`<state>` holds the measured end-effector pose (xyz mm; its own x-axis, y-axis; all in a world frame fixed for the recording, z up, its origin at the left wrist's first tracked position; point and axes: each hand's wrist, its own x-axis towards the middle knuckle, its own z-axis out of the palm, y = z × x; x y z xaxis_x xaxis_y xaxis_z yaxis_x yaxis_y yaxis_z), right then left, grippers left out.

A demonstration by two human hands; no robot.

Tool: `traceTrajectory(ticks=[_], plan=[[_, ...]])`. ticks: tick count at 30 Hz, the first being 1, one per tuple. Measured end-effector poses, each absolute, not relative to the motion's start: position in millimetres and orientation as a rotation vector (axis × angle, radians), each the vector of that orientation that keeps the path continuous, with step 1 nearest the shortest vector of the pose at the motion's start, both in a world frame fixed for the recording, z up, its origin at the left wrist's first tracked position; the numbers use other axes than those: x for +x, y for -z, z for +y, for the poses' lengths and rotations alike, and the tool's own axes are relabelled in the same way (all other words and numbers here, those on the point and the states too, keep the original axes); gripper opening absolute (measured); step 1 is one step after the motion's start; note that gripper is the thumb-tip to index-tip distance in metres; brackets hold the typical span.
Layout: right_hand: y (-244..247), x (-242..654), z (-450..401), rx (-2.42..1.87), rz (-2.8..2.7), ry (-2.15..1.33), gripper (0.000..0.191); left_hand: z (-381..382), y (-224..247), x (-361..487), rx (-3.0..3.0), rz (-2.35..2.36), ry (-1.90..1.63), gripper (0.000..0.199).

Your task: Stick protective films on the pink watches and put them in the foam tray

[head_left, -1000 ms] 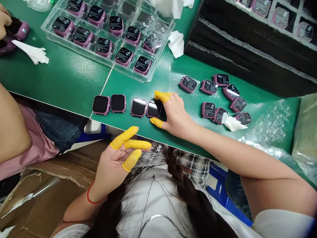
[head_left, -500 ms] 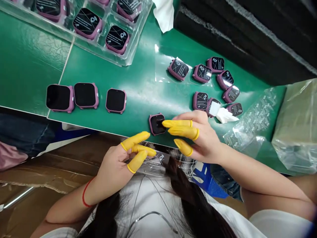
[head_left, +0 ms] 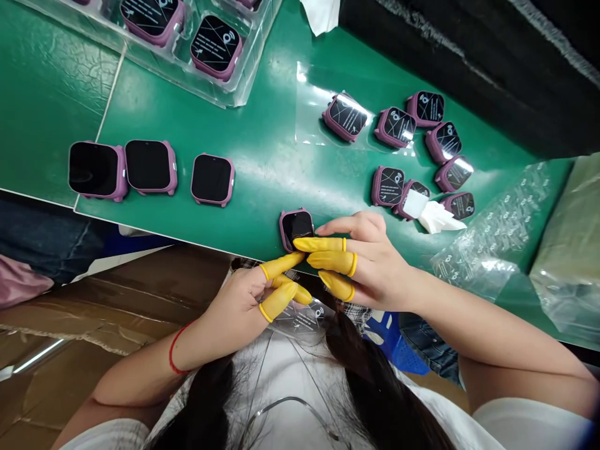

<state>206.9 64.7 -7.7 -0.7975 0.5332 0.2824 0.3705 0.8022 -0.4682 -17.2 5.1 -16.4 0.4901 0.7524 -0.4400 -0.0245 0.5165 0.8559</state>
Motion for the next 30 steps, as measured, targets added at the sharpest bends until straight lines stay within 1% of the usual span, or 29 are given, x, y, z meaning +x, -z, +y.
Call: traceTrajectory(ticks=[5, 10, 15, 22, 25, 30], plan=[[5.1, 211.5, 61.6, -0.618, -2.612, -0.611, 0.015, 4.5, 17.7, -17.1, 0.898, 0.947, -0.554, 0.036], [-1.9, 213.6, 60.8, -0.609, -2.509, -0.705, 0.012, 0.6, 17.2, -18.8, 0.881, 0.947, -0.568, 0.042], [-2.0, 206.3, 65.0, -0.761, -2.516, -0.579, 0.015, -4.3, 14.4, -18.8, 0.9, 0.975, -0.577, 0.043], [5.9, 199.9, 66.0, -0.688, -2.59, -0.527, 0.014, -3.5, 17.0, -16.4, 0.93, 0.957, -0.603, 0.044], [4.6, 202.5, 63.6, -0.673, -2.597, -0.542, 0.014, -3.5, 18.1, -15.5, 0.931, 0.967, -0.602, 0.04], [4.7, 206.2, 59.1, -0.644, -2.579, -0.574, 0.015, -2.5, 16.1, -15.3, 0.93, 0.965, -0.585, 0.028]])
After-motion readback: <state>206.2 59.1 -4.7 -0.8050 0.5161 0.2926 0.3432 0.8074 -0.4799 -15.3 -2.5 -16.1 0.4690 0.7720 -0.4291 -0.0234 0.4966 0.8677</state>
